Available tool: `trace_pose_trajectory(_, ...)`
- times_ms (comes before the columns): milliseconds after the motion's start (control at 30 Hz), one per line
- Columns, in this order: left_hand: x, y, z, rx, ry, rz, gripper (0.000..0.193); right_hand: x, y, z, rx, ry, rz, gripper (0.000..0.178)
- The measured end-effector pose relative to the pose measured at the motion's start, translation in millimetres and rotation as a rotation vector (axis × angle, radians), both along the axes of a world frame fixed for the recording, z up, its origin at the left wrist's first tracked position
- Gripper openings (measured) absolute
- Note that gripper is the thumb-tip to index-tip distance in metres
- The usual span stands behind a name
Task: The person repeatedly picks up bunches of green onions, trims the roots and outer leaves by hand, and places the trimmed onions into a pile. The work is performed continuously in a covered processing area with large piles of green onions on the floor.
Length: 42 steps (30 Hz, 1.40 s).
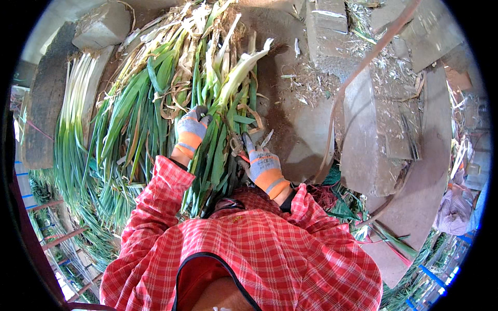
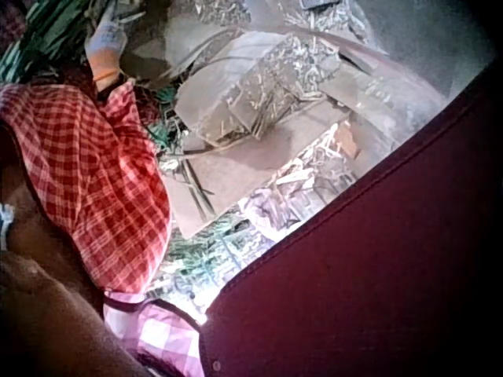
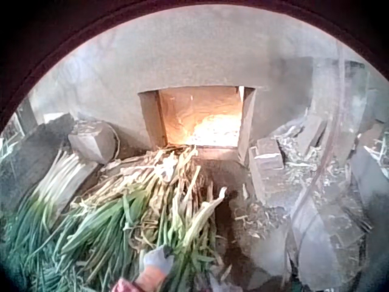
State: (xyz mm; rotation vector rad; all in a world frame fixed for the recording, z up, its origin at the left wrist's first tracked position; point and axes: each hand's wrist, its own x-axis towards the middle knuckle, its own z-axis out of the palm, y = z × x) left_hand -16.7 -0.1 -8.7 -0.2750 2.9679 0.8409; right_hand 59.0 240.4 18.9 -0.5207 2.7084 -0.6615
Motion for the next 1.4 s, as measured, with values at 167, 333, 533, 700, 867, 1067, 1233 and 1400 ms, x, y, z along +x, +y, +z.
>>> trace_pose_trajectory(167,2,-1,-5,0.023,0.026,0.009,0.035,-1,-6,1,0.048,0.033,-0.008,0.075)
trace_pose_trajectory(333,8,6,3,-0.083,0.063,-0.052,0.037,-26,-6,-11,-0.018,0.099,-0.070,0.073)
trace_pose_trajectory(533,-3,31,48,-0.478,0.008,-0.189,0.039,-129,-6,-40,-0.033,0.060,-0.292,0.066)
trace_pose_trajectory(700,-33,46,43,-0.561,-0.217,-0.246,0.050,-236,15,-78,0.117,0.040,-0.513,0.066)
trace_pose_trajectory(867,-67,15,40,-0.246,-0.455,-0.232,0.068,-200,37,-82,0.360,0.021,-0.487,0.084)
trace_pose_trajectory(1067,-39,-38,75,0.489,-0.328,-0.221,0.048,-142,-7,-24,-1.152,-0.379,-0.494,0.033)
trace_pose_trajectory(1233,9,-34,136,0.716,-0.402,-0.268,0.036,-132,-66,33,-1.775,-0.909,-0.426,0.050)
trace_pose_trajectory(1400,34,-36,132,0.754,-0.428,-0.212,0.045,-133,-114,72,-1.833,-0.793,-0.232,0.036)
